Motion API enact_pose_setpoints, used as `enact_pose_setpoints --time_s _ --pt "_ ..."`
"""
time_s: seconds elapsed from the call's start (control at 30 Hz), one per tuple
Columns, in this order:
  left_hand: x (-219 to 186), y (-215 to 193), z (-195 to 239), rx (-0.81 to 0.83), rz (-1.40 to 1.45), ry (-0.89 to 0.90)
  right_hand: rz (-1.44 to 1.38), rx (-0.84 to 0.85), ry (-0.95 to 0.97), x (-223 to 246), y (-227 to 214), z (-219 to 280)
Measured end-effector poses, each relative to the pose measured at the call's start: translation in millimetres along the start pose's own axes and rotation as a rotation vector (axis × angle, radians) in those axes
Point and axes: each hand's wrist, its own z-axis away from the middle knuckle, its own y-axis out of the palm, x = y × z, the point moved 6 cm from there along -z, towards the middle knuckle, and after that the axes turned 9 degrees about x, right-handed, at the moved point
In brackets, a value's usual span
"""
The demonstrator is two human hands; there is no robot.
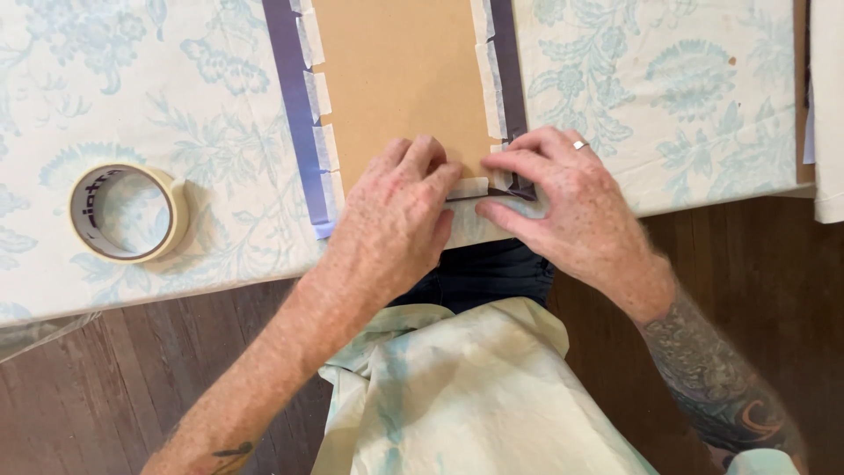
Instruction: Applying small strips of masking tape to the edges of a board to reinforce seals.
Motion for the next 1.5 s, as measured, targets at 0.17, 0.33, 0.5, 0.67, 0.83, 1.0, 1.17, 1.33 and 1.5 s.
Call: enact_pose_setpoints --time_s 0.17,0.33,0.5,0.67,0.83,1.0,1.17,1.33,1.5 --pt "-1 3 4 -0.044 -0.021 -0.001 -0.029 -0.043 0.0 5 1 -3" --pt "2 7 1 -0.052 -0.009 -0.002 -0.094 0.008 0.009 -2 4 -6" --pt "8 15 -13 -0.056 -0.178 -0.012 -0.088 0.018 -0.141 1 2 -10" --pt "18 20 -27 0.118 -0.162 -0.025 -0.016 0.124 -0.069 1 0 -18" --pt "25 17 -35 0.202 -0.067 -0.015 0.134 0.205 -0.059 -4 1 -23" --pt "32 16 -45 0.305 0.146 -0.008 0.205 0.168 -0.366 15 -8 -28" --pt "35 21 -44 0.384 0.163 -0.074 0.149 0.224 -0.348 11 -6 -32" --pt "39 31 -45 0.348 0.089 -0.037 0.125 0.225 -0.345 7 -4 -34" --pt "42 35 -48 0.314 0.043 -0.045 0.123 0.219 -0.367 4 -3 -36"
